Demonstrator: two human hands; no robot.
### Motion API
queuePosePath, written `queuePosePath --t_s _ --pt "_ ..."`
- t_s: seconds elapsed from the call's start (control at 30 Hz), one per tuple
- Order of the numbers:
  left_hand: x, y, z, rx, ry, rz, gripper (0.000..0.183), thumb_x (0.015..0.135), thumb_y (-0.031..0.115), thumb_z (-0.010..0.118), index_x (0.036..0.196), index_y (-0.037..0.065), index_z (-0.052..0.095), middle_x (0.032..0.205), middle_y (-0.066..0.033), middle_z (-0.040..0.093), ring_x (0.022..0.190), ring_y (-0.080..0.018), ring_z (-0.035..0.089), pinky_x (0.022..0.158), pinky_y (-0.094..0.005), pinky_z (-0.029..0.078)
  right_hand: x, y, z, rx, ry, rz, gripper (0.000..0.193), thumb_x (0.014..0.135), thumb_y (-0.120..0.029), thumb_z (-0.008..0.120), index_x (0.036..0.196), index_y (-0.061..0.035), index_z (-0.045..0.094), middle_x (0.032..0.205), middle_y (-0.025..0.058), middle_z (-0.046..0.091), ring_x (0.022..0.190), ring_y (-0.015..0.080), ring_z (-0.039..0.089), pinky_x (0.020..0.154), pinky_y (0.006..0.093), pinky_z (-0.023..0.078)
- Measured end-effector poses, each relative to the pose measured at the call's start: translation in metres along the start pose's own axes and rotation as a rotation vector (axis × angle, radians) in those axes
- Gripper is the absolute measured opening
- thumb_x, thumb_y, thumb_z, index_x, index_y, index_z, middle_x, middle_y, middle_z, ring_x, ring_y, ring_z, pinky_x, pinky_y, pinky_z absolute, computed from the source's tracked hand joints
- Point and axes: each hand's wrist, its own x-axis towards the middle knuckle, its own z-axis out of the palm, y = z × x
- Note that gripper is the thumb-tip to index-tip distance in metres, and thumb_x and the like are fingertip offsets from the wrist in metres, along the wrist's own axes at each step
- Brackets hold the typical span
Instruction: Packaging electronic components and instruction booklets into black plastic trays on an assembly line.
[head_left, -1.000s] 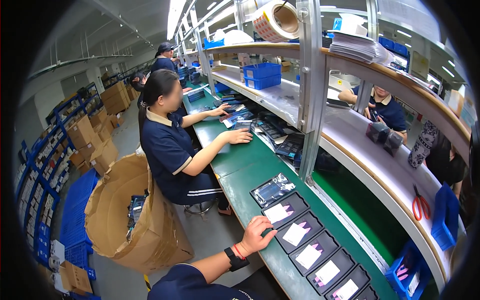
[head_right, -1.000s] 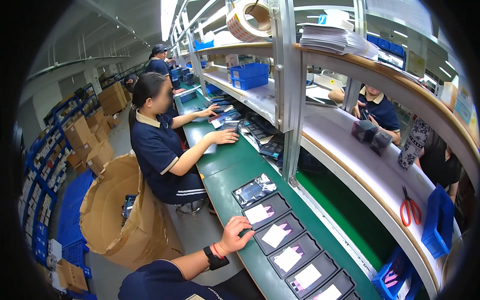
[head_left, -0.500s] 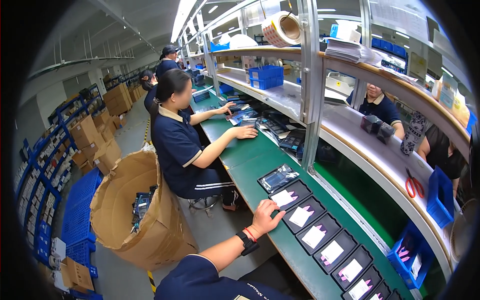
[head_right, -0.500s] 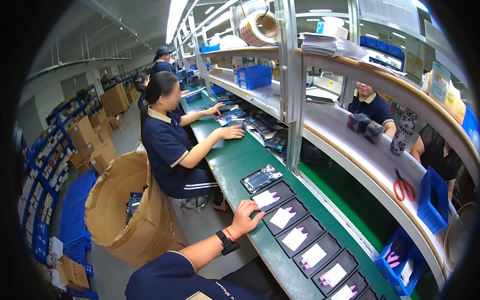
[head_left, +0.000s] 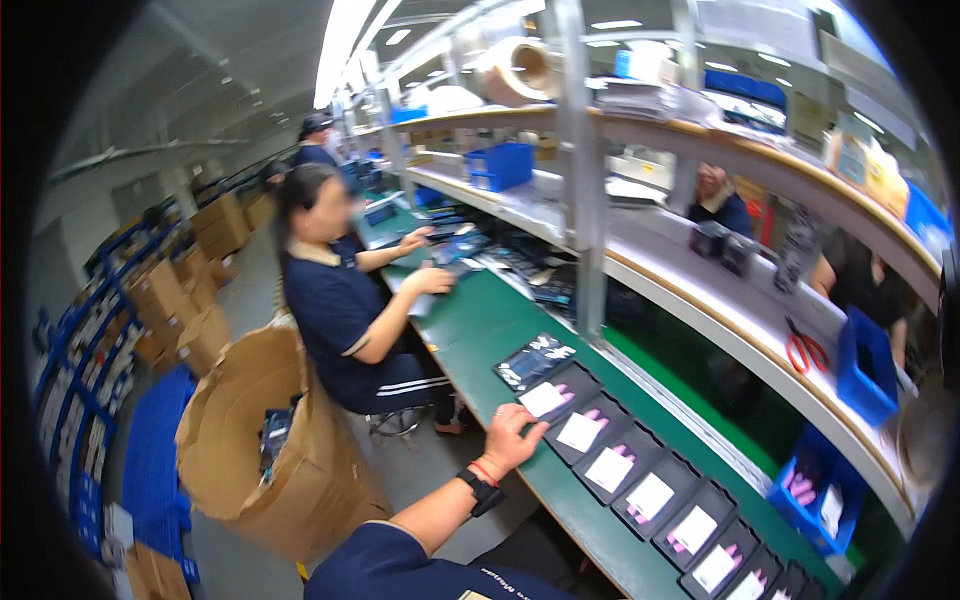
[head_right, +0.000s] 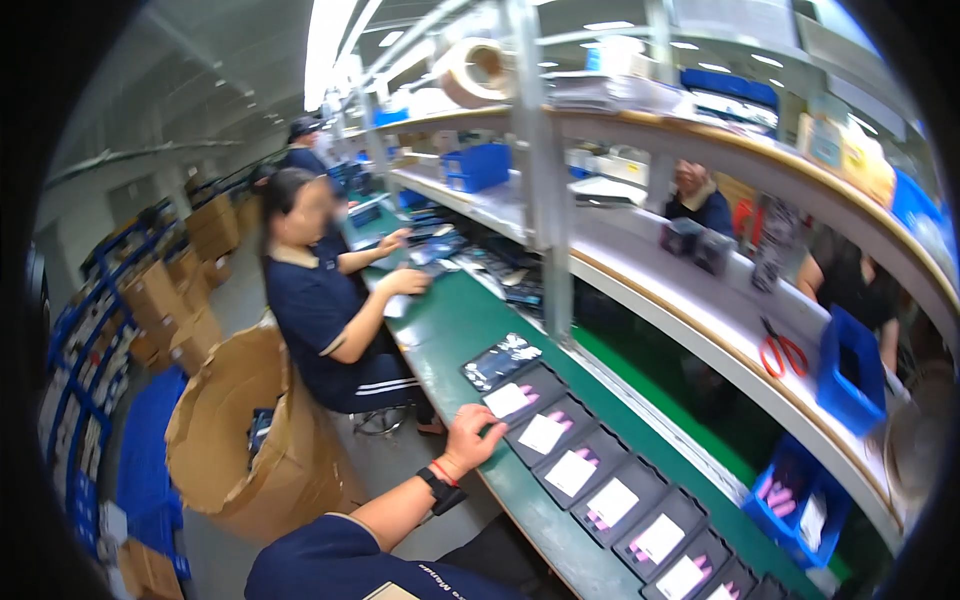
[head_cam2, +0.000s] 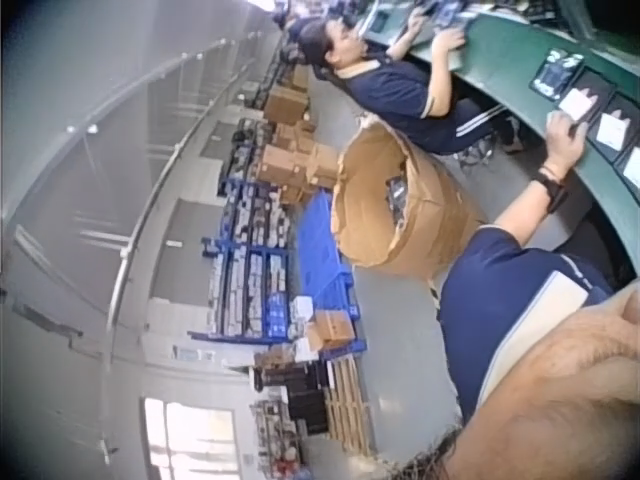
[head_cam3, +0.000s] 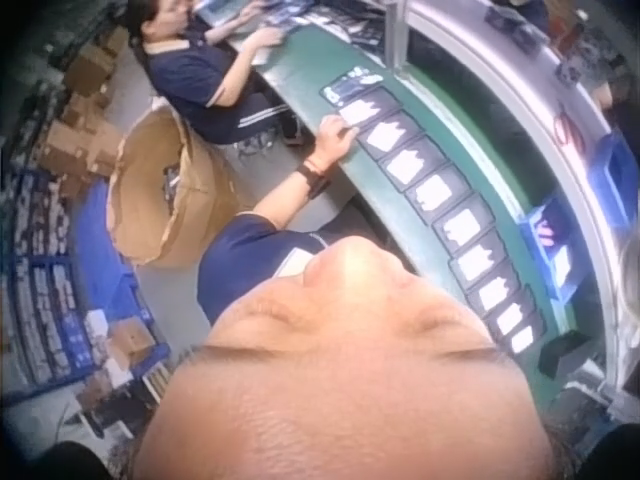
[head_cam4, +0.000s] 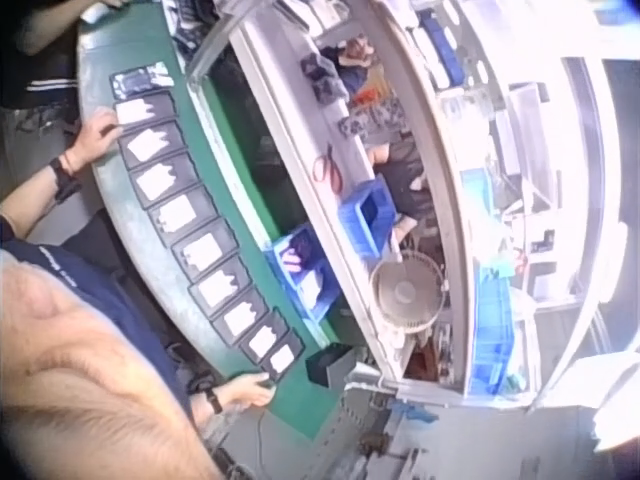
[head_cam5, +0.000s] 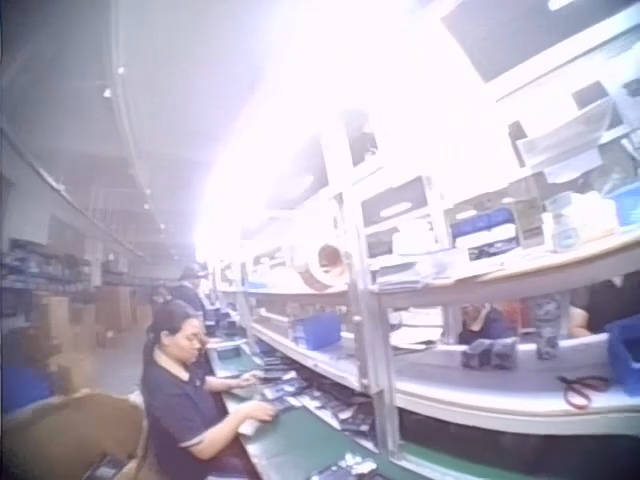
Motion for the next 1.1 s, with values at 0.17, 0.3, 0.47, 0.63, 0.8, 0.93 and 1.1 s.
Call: queuePosePath --t_s 0.17,0.3,0.47,0.63,0.8,0.93,1.1 --pt "0.006 -0.01 -0.01 -0.005 -0.032 -0.019 0.018 0.07 0.014 0.073 0.078 0.003 0.06 0.09 -0.0141 0.057 0.09 -0.0314 0.053 0.081 -0.0398 0.043 0.005 -0.045 -0.015 -0.111 0.043 -0.054 0.051 0.083 -0.044 0.062 0.102 0.0028 0.055 0.09 0.0218 0.057 0.075 0.0372 0.056 0.071 0.0451 0.048" --pt "0.048 0.012 -0.022 -0.019 -0.123 0.068 0.017 0.07 0.012 0.072 0.08 0.004 0.061 0.095 -0.0147 0.057 0.092 -0.0317 0.052 0.082 -0.0418 0.041 0.002 -0.019 0.018 -0.267 -0.135 0.265 0.055 0.088 -0.044 0.055 0.125 -0.005 0.048 0.126 0.0165 0.05 0.117 0.0351 0.046 0.097 0.043 0.035" --pt "0.143 0.093 0.002 -0.351 -0.52 0.346 0.013 0.073 0.013 0.069 0.078 0.003 0.061 0.083 -0.0115 0.062 0.083 -0.0299 0.057 0.073 -0.0384 0.045 0.047 -0.06 -0.025 0.315 -0.043 -0.109 0.04 0.087 -0.014 0.059 0.122 0.0021 0.047 0.122 0.0174 0.05 0.113 0.0322 0.049 0.096 0.04 0.037" --pt "0.176 0.132 0.11 -0.232 -0.971 0.625 0.031 0.073 0.02 0.069 0.095 -0.001 0.063 0.099 -0.0161 0.061 0.099 -0.0346 0.055 0.087 -0.0408 0.044 0.085 -0.188 -0.062 0.808 -0.494 -0.426 0.02 0.076 -0.002 0.062 0.095 0.0029 0.059 0.091 0.0125 0.062 0.087 0.0229 0.06 0.079 0.0319 0.045" --pt "0.171 0.126 0.254 -0.105 -1.26 0.574 0.08 0.068 0.028 0.068 0.135 -0.002 0.036 0.133 -0.0266 0.041 0.121 -0.0376 0.043 0.104 -0.0383 0.034 0.086 -0.283 -0.036 0.907 -0.789 -1.053 0.022 0.071 -0.011 0.07 0.088 -0.002 0.061 0.084 0.0147 0.062 0.082 0.0332 0.059 0.074 0.0388 0.047" --pt "0.158 0.141 0.277 0.024 -1.228 0.408 0.084 0.069 0.025 0.062 0.14 0.0 0.025 0.143 -0.027 0.024 0.123 -0.0399 0.04 0.104 -0.0358 0.034 0.08 -0.322 0.005 0.871 -0.928 -1.155 0.018 0.074 -0.014 0.068 0.087 -0.0027 0.061 0.084 0.016 0.062 0.082 0.0339 0.06 0.074 0.0406 0.047" --pt "0.172 0.122 0.262 -0.15 -1.242 0.437 0.066 0.073 0.017 0.053 0.136 0.004 0.036 0.136 -0.0251 0.039 0.119 -0.0377 0.045 0.101 -0.0368 0.037 0.077 -0.372 0.046 0.792 -1.061 -1.224 0.018 0.073 -0.014 0.067 0.085 -0.0008 0.062 0.084 0.0182 0.062 0.084 0.036 0.06 0.074 0.0426 0.048"
